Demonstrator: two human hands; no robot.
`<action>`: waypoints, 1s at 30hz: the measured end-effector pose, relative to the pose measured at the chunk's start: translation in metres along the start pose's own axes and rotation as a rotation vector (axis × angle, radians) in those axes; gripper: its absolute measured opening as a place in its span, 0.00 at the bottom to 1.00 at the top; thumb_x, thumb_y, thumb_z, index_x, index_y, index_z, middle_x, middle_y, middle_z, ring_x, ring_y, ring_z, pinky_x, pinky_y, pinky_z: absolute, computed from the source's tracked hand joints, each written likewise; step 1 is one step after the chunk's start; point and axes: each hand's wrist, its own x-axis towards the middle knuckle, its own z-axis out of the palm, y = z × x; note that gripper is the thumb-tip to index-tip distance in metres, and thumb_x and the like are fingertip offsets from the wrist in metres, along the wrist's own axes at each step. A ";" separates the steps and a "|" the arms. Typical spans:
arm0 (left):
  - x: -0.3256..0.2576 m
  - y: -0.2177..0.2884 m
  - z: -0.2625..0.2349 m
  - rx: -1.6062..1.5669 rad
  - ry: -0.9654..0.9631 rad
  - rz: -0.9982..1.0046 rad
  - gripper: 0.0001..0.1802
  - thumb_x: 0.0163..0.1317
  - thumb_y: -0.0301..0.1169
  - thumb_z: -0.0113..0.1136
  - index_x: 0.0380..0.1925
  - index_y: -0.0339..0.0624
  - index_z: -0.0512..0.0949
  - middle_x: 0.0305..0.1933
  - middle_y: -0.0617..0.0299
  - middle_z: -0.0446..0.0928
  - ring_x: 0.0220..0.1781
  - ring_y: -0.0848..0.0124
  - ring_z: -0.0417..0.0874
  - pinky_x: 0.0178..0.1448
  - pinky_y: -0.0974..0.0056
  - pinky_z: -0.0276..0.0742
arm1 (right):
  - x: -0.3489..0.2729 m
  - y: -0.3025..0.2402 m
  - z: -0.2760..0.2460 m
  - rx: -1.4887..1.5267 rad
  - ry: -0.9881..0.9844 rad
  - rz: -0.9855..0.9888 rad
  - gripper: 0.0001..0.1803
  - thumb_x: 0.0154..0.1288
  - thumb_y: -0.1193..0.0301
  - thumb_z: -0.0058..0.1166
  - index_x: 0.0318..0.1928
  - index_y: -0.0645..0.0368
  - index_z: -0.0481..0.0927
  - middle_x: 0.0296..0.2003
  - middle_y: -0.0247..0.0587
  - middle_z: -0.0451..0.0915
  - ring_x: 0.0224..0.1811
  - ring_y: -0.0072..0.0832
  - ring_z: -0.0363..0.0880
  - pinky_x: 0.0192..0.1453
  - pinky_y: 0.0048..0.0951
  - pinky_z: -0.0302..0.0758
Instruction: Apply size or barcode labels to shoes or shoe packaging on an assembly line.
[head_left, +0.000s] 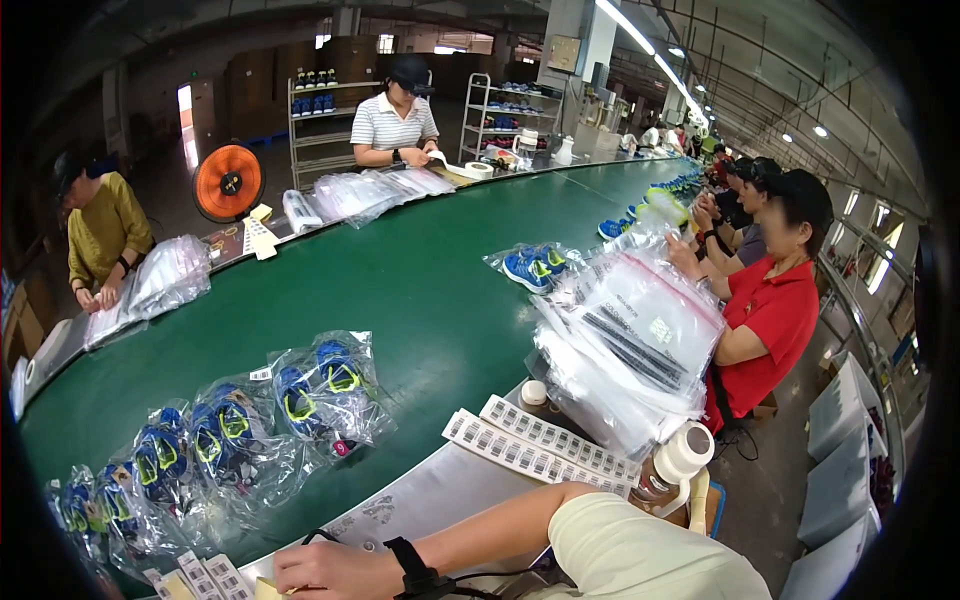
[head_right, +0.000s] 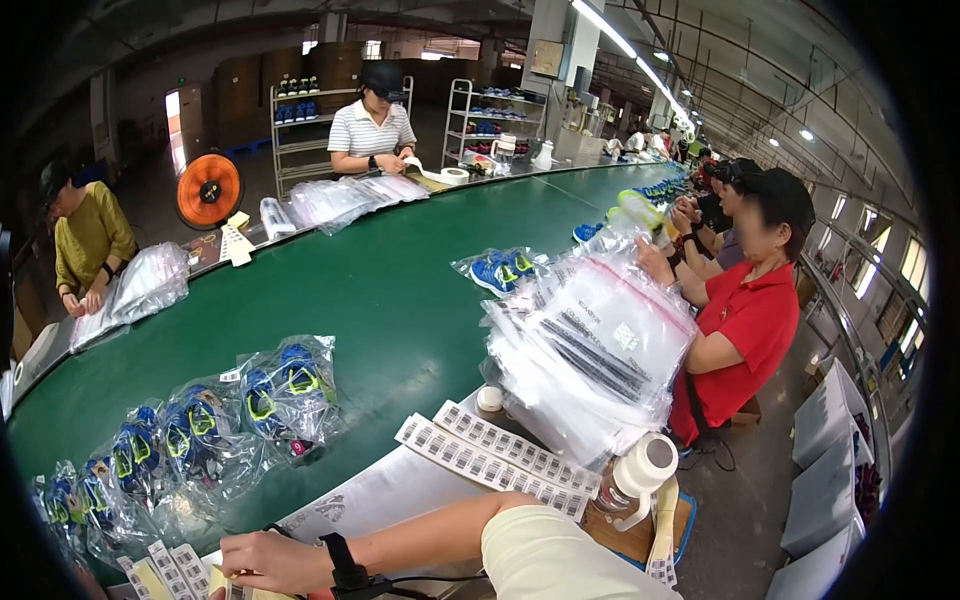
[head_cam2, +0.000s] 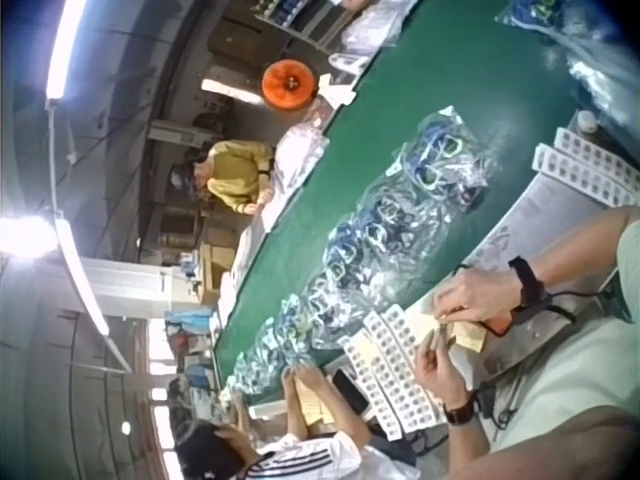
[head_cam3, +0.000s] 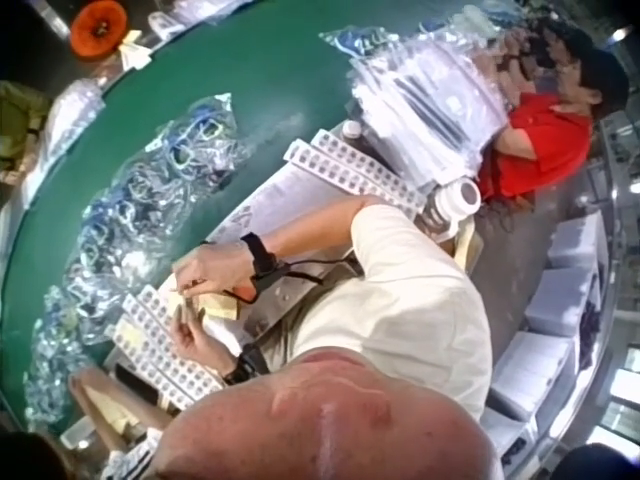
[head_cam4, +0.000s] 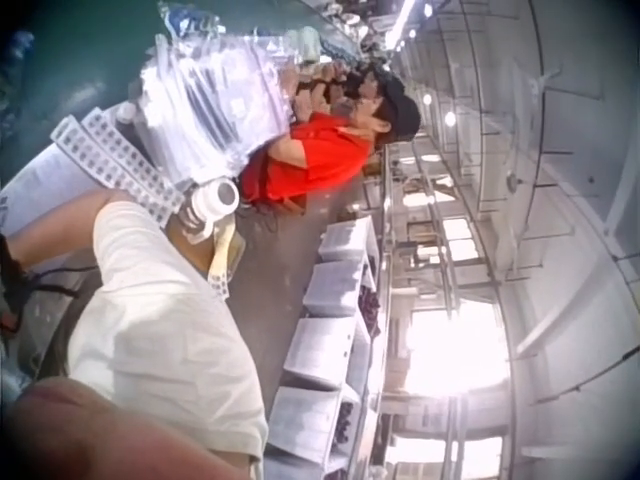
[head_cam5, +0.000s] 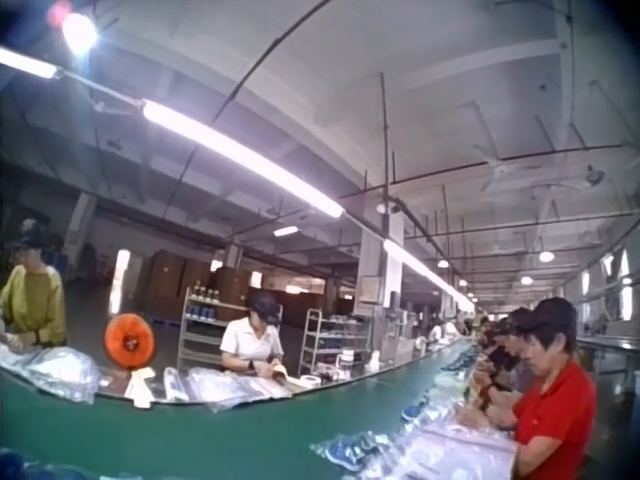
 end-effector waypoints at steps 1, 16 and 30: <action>0.001 0.003 0.003 -0.002 -0.005 0.001 0.12 0.67 0.25 0.56 0.47 0.28 0.77 0.36 0.53 0.81 0.41 0.68 0.83 0.42 0.65 0.83 | -0.002 0.001 -0.003 -0.056 -0.034 0.008 0.07 0.65 0.72 0.53 0.32 0.63 0.78 0.31 0.43 0.75 0.30 0.39 0.75 0.34 0.38 0.71; 0.001 -0.001 0.009 0.063 -0.092 -0.001 0.12 0.67 0.22 0.55 0.48 0.26 0.75 0.42 0.49 0.80 0.43 0.65 0.83 0.48 0.65 0.81 | -0.011 0.001 -0.011 -0.235 0.015 -0.102 0.06 0.59 0.73 0.55 0.27 0.61 0.75 0.30 0.41 0.72 0.31 0.40 0.74 0.34 0.38 0.70; 0.002 -0.007 0.017 0.024 -0.146 -0.078 0.12 0.67 0.21 0.55 0.48 0.24 0.74 0.42 0.49 0.81 0.44 0.65 0.83 0.49 0.66 0.80 | -0.027 0.018 -0.008 -0.191 0.016 -0.073 0.06 0.56 0.75 0.55 0.29 0.64 0.72 0.37 0.42 0.70 0.43 0.37 0.73 0.43 0.34 0.71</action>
